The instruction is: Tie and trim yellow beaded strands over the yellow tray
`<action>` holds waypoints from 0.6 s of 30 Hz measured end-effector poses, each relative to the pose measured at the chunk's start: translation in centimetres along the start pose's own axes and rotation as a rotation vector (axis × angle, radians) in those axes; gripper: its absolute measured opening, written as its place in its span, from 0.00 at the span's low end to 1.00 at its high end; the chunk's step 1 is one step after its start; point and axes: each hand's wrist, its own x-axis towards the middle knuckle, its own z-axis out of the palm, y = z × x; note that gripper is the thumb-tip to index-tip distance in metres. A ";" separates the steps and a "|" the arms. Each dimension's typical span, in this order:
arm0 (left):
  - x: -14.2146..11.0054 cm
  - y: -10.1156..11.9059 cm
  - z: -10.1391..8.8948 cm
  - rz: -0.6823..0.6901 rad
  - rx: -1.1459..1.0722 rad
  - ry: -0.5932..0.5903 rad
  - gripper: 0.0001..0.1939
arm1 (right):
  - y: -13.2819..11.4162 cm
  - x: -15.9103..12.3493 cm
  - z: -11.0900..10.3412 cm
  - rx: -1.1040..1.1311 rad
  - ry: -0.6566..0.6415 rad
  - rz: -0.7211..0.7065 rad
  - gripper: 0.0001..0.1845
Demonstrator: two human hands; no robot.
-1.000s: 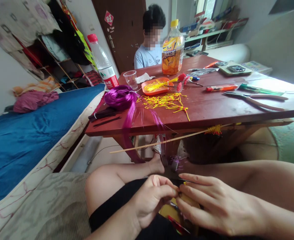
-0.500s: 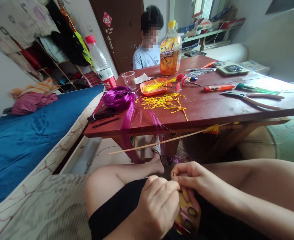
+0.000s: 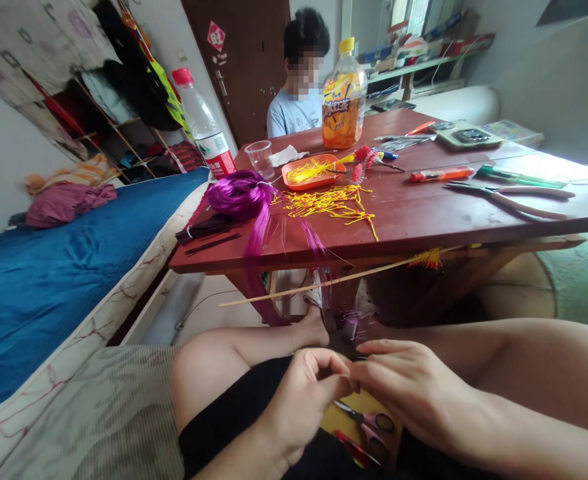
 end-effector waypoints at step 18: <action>0.1 0.7 -0.4 -0.329 -0.240 -0.080 0.02 | -0.6 -0.6 -1.2 -0.314 -0.028 -0.406 0.17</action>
